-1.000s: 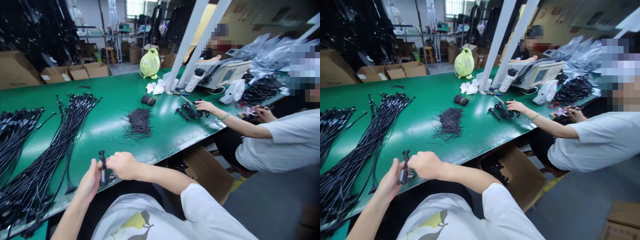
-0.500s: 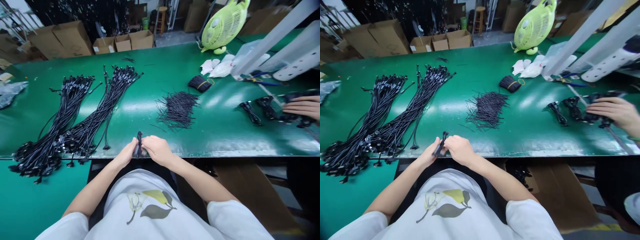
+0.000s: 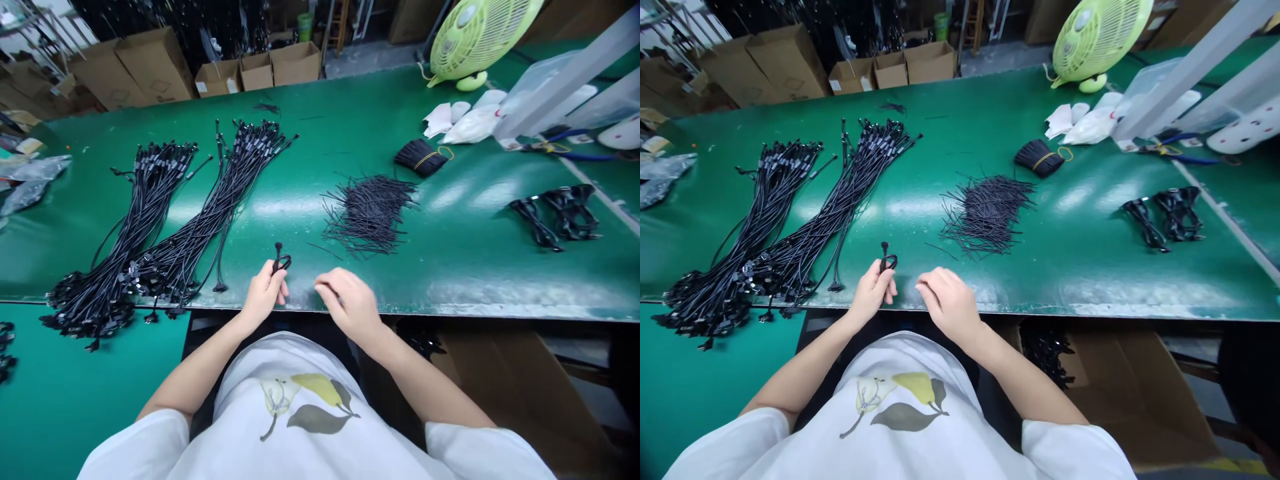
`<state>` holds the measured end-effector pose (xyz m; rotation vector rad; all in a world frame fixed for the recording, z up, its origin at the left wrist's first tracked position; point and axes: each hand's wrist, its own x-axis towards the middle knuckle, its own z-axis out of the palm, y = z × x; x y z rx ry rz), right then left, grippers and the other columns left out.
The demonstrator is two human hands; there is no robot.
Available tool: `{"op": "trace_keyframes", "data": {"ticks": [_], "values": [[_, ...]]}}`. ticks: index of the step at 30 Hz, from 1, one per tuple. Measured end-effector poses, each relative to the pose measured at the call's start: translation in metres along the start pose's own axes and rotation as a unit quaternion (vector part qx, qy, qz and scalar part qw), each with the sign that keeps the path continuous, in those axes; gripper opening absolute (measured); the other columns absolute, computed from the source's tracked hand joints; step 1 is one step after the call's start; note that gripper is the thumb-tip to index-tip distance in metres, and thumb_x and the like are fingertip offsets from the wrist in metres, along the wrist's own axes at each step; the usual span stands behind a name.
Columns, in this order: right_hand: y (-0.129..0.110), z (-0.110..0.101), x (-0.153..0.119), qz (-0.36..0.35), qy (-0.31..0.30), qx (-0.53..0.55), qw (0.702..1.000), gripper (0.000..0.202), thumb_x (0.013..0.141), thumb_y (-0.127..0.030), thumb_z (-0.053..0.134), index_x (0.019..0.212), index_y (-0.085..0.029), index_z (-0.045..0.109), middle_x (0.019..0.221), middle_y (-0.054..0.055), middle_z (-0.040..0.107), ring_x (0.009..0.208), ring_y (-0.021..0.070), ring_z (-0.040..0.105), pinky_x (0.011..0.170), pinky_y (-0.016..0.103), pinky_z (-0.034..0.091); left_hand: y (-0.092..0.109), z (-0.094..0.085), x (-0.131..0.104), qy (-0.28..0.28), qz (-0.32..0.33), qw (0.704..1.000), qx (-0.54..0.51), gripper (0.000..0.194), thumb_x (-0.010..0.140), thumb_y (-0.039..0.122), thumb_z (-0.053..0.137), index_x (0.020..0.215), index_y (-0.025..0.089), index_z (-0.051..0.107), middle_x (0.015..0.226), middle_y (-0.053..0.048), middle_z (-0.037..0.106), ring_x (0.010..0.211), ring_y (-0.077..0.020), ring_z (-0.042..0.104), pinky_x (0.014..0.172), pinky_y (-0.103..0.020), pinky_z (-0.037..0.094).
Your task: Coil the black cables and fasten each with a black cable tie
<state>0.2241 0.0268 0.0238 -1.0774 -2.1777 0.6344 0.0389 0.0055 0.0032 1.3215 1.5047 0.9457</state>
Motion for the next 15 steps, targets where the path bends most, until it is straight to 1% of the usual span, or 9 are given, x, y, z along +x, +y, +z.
{"op": "trace_keyframes", "data": {"ticks": [1,2,3,5,7,9,12,13,15], "values": [[-0.001,-0.006,0.001,-0.052,0.033,-0.066,0.996,0.03,0.098,-0.033,0.04,0.104,-0.018,0.065,0.1,0.01,0.066,0.093,0.0202,0.057,0.084,0.033,0.041,0.0,0.0,0.002,-0.008,0.016,0.998,0.066,0.021,0.096,0.038,0.04,0.097,0.02,0.052,0.057,0.005,0.058,0.046,-0.0117,0.053,0.055,-0.023,0.042],[0.0,-0.009,0.003,-0.105,0.043,-0.123,0.986,0.03,0.098,-0.031,0.041,0.115,-0.018,0.062,0.108,0.011,0.065,0.102,0.0217,0.055,0.089,0.035,0.039,0.001,0.0,0.003,-0.024,0.042,0.99,0.134,0.018,0.096,0.034,0.042,0.094,0.021,0.054,0.058,0.004,0.057,0.05,-0.0126,0.055,0.057,-0.024,0.042],[0.002,-0.011,0.006,-0.153,0.034,-0.172,0.972,0.031,0.098,-0.03,0.041,0.121,-0.018,0.06,0.111,0.012,0.065,0.104,0.0224,0.054,0.091,0.036,0.038,0.004,0.0,0.004,-0.045,0.072,0.977,0.196,0.017,0.095,0.031,0.043,0.093,0.021,0.055,0.062,0.003,0.06,0.056,-0.014,0.058,0.061,-0.025,0.044],[0.013,-0.009,0.011,-0.215,-0.003,-0.243,0.946,0.029,0.099,-0.027,0.041,0.113,-0.015,0.062,0.095,0.01,0.067,0.091,0.0209,0.055,0.082,0.034,0.038,0.011,-0.002,0.005,-0.097,0.131,0.947,0.277,0.014,0.095,0.028,0.046,0.097,0.02,0.058,0.081,-0.002,0.067,0.075,-0.0176,0.064,0.072,-0.028,0.047],[0.028,-0.007,0.014,-0.223,-0.013,-0.282,0.933,0.029,0.099,-0.027,0.04,0.095,-0.013,0.065,0.073,0.006,0.062,0.072,0.0182,0.05,0.069,0.032,0.034,0.017,-0.007,0.007,-0.136,0.177,0.92,0.322,0.018,0.094,0.028,0.05,0.108,0.021,0.057,0.1,-0.006,0.069,0.093,-0.0206,0.064,0.082,-0.032,0.048],[0.04,-0.007,0.012,-0.209,-0.001,-0.296,0.932,0.029,0.099,-0.028,0.041,0.09,-0.013,0.064,0.065,0.004,0.057,0.065,0.0174,0.046,0.063,0.033,0.031,0.019,-0.014,0.011,-0.148,0.211,0.899,0.354,0.025,0.092,0.031,0.054,0.115,0.02,0.055,0.111,-0.008,0.066,0.102,-0.0229,0.061,0.09,-0.036,0.047],[0.049,-0.009,0.006,-0.178,0.018,-0.281,0.943,0.025,0.098,-0.027,0.044,0.102,-0.012,0.063,0.074,0.006,0.062,0.071,0.0182,0.049,0.068,0.032,0.033,0.013,-0.019,0.017,-0.131,0.211,0.89,0.382,0.021,0.092,0.035,0.055,0.104,0.019,0.056,0.103,-0.008,0.064,0.096,-0.0231,0.059,0.086,-0.038,0.048],[0.049,-0.008,0.003,-0.169,0.011,-0.27,0.948,0.024,0.098,-0.026,0.045,0.106,-0.012,0.062,0.08,0.007,0.064,0.075,0.0187,0.052,0.072,0.033,0.035,0.01,-0.018,0.019,-0.122,0.205,0.892,0.385,0.019,0.091,0.035,0.055,0.1,0.018,0.056,0.099,-0.008,0.063,0.093,-0.0227,0.059,0.083,-0.037,0.049],[0.047,-0.004,-0.001,-0.152,-0.029,-0.24,0.958,0.024,0.096,-0.026,0.049,0.113,-0.011,0.059,0.091,0.01,0.066,0.083,0.0202,0.056,0.079,0.034,0.037,0.004,-0.011,0.022,-0.111,0.21,0.891,0.386,0.017,0.091,0.033,0.056,0.098,0.018,0.055,0.094,-0.007,0.061,0.089,-0.0226,0.058,0.08,-0.037,0.05]]}}
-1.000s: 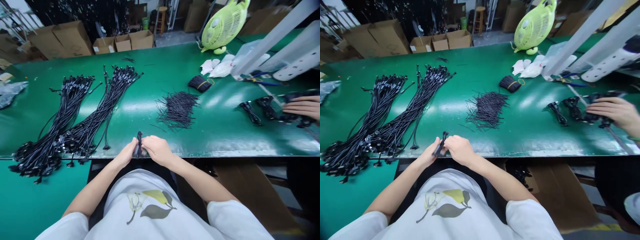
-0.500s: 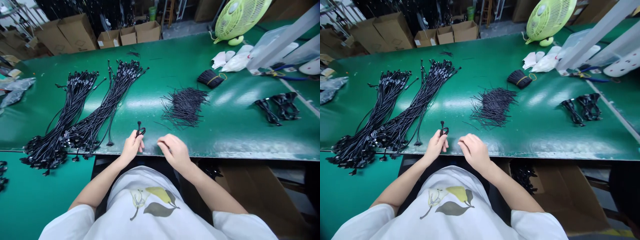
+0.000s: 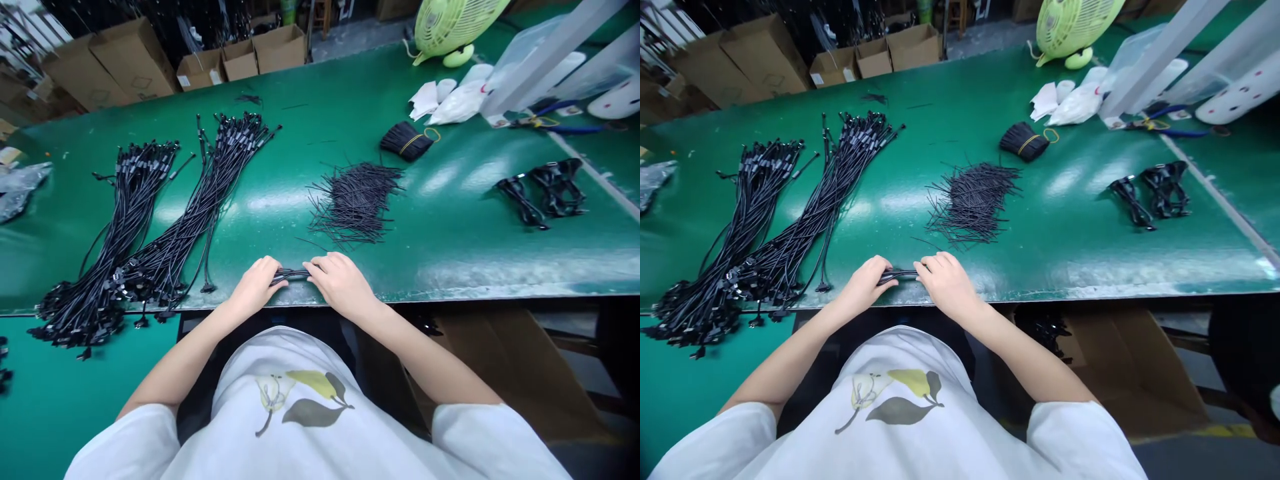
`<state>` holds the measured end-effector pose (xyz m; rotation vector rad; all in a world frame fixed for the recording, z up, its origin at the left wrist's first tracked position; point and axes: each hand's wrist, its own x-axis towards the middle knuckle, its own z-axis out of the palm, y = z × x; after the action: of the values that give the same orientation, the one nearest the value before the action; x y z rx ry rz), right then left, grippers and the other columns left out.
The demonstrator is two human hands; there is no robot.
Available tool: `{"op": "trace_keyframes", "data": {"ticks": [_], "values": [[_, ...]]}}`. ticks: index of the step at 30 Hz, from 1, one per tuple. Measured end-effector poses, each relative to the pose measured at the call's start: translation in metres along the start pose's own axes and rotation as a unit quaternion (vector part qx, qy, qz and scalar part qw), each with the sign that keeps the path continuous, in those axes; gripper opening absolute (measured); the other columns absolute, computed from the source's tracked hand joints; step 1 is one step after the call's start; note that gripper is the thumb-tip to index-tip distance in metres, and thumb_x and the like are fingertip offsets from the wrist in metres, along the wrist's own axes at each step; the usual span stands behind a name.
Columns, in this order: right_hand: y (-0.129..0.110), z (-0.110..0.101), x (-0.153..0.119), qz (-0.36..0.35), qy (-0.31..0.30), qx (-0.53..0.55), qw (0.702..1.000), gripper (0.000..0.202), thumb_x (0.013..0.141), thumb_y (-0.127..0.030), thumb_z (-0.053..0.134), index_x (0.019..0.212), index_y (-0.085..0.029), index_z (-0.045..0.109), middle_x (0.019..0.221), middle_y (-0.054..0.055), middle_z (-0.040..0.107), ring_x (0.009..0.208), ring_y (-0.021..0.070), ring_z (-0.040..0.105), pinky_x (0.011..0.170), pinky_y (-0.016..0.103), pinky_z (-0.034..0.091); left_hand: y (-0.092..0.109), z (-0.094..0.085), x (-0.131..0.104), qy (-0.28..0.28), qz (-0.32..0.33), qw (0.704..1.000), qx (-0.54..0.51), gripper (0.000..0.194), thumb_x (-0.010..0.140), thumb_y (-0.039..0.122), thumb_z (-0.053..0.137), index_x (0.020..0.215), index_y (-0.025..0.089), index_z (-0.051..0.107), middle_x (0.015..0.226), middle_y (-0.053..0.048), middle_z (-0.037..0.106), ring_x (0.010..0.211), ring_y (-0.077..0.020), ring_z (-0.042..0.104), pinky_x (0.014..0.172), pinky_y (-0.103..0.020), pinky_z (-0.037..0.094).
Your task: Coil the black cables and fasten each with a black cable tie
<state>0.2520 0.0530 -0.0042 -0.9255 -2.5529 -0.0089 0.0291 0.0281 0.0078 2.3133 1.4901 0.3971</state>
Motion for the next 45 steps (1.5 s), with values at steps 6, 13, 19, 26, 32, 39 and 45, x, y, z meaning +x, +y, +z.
{"op": "trace_keyframes", "data": {"ticks": [6,13,19,26,32,39,45], "values": [[-0.006,0.014,-0.009,0.032,-0.073,0.068,0.995,0.026,0.101,-0.031,0.04,0.095,-0.013,0.058,0.079,0.005,0.065,0.068,0.016,0.058,0.062,0.028,0.034,0.011,0.009,0.009,0.007,0.063,0.987,-0.148,0.058,0.088,0.029,0.061,0.14,0.02,0.036,0.139,-0.017,0.042,0.119,-0.0258,0.053,0.099,-0.043,0.047],[0.005,0.007,-0.018,0.063,0.01,-0.023,0.998,0.032,0.101,-0.033,0.037,0.096,-0.013,0.061,0.069,0.004,0.059,0.063,0.0146,0.051,0.061,0.03,0.029,0.012,0.009,0.013,0.007,-0.028,0.949,-0.315,0.061,0.089,0.033,0.059,0.144,0.026,0.036,0.136,-0.011,0.055,0.121,-0.0241,0.056,0.106,-0.042,0.043],[-0.001,0.004,-0.01,0.143,-0.016,0.008,0.99,0.028,0.1,-0.024,0.036,0.116,-0.013,0.056,0.081,0.008,0.064,0.073,0.018,0.056,0.063,0.031,0.032,0.025,0.018,0.024,0.072,-0.042,0.914,-0.397,0.03,0.092,0.03,0.055,0.121,0.02,0.058,0.125,-0.01,0.064,0.118,-0.0223,0.06,0.105,-0.039,0.045],[-0.004,-0.002,-0.005,0.206,-0.139,0.331,0.91,0.022,0.101,-0.033,0.033,0.1,-0.02,0.051,0.082,0.002,0.064,0.071,0.016,0.06,0.063,0.026,0.04,0.028,0.013,0.028,0.057,0.031,0.927,-0.37,0.027,0.096,0.027,0.046,0.118,0.021,0.06,0.137,-0.012,0.058,0.127,-0.022,0.053,0.11,-0.042,0.039],[-0.013,0.003,-0.007,0.229,-0.149,0.2,0.941,0.027,0.1,-0.028,0.034,0.118,-0.014,0.049,0.101,0.012,0.067,0.087,0.0208,0.064,0.068,0.029,0.043,0.037,0.034,0.021,0.054,0.052,0.92,-0.384,0.028,0.097,0.028,0.044,0.124,0.02,0.044,0.157,-0.017,0.026,0.149,-0.0238,0.012,0.117,-0.054,0.02],[0.023,0.01,-0.032,0.197,-0.128,0.038,0.971,0.033,0.1,-0.042,0.039,0.095,-0.016,0.058,0.08,0.007,0.068,0.073,0.0163,0.064,0.062,0.026,0.04,0.039,0.041,0.009,-0.046,0.066,0.966,-0.247,0.06,0.095,0.031,0.046,0.148,0.024,0.02,0.16,-0.016,0.016,0.148,-0.0259,0.018,0.118,-0.052,0.023],[0.159,-0.037,-0.079,0.358,0.027,-0.155,0.92,0.04,0.1,-0.042,0.034,0.101,-0.013,0.061,0.082,0.014,0.066,0.067,0.0171,0.059,0.058,0.028,0.037,-0.024,0.005,-0.018,0.11,-0.075,0.986,-0.105,0.042,0.095,0.037,0.044,0.135,0.025,0.047,0.143,-0.011,0.05,0.134,-0.0266,0.045,0.113,-0.051,0.033]]}}
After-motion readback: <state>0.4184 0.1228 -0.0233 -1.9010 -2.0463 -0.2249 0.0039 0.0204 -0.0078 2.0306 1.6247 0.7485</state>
